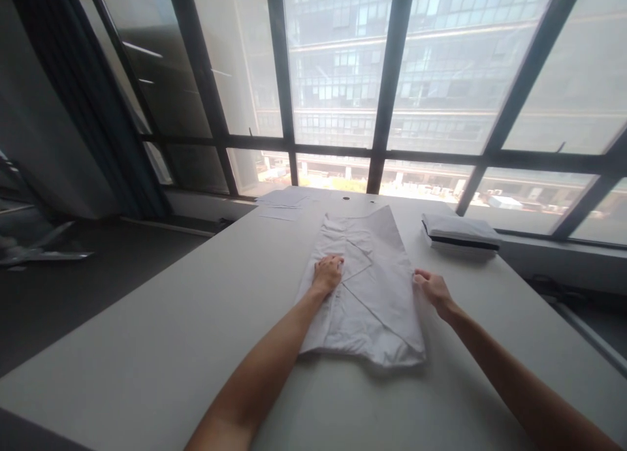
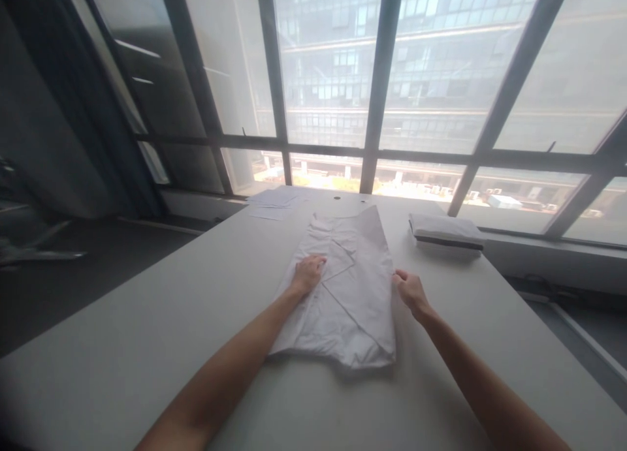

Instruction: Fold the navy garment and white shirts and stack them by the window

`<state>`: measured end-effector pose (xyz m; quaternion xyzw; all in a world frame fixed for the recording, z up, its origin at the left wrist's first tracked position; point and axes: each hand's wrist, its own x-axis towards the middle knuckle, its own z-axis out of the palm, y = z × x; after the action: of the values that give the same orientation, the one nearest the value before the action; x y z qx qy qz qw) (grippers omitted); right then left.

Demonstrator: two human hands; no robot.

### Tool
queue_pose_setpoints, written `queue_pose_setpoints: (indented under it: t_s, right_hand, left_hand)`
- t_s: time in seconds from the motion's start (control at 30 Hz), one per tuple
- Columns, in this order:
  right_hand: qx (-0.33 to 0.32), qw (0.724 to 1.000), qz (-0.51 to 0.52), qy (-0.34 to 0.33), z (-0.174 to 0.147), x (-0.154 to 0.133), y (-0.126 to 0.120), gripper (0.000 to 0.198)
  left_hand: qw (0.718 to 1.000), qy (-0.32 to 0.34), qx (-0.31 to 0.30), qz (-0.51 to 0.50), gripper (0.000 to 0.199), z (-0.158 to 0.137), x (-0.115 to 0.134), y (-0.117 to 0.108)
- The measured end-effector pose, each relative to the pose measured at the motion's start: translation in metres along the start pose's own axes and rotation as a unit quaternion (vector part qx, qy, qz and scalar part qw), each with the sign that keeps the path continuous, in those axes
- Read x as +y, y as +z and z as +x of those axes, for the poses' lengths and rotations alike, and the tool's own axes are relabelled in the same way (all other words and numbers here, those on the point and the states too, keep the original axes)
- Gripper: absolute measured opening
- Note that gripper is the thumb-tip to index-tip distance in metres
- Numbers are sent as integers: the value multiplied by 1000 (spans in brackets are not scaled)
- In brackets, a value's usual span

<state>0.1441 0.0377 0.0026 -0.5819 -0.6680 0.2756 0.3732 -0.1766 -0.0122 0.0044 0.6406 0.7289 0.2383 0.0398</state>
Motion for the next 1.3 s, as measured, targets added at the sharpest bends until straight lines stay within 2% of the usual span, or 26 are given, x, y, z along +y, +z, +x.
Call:
queue_pose_setpoints:
  t_s: [0.07, 0.17, 0.23, 0.33, 0.47, 0.57, 0.93, 1.1, 1.2, 1.3]
  right_hand:
    - [24, 999, -30, -20, -2, 6, 4, 53]
    - [49, 992, -75, -91, -5, -11, 21, 52]
    - [35, 983, -116, -134, -9, -32, 38, 51]
    - [-31, 968, -186, -168, -17, -58, 67, 55]
    - [-114, 944, -277, -137, -26, -63, 96, 66]
    - [-131, 935, -309, -111, -28, -51, 104, 68]
    - [-97, 931, -331, -115, -32, -43, 101, 69]
    - [-80, 926, -349, -118, -36, -25, 82, 67]
    - [-77, 919, -367, -122, -36, -7, 65, 65]
    - [-75, 914, -377, -126, -34, 6, 54, 64]
  left_hand:
    - [1000, 4, -1, 9, 32, 0, 1, 0]
    - [1000, 13, -2, 28, 40, 0, 2, 1]
    - [999, 18, -8, 43, 48, 0, 1, 2]
    - [997, 21, -25, 64, 53, 0, 0, 4]
    - [995, 25, -41, 85, 54, 1, -2, 6]
    - [994, 23, -50, 90, 54, 2, -3, 7]
    - [999, 36, -16, 33, 41, 1, 7, -5]
    - [996, 61, -47, -36, 56, 7, 15, -10]
    - [991, 65, -70, -95, 60, 17, 13, -25]
    - [982, 75, -101, -139, 47, 27, -3, -52]
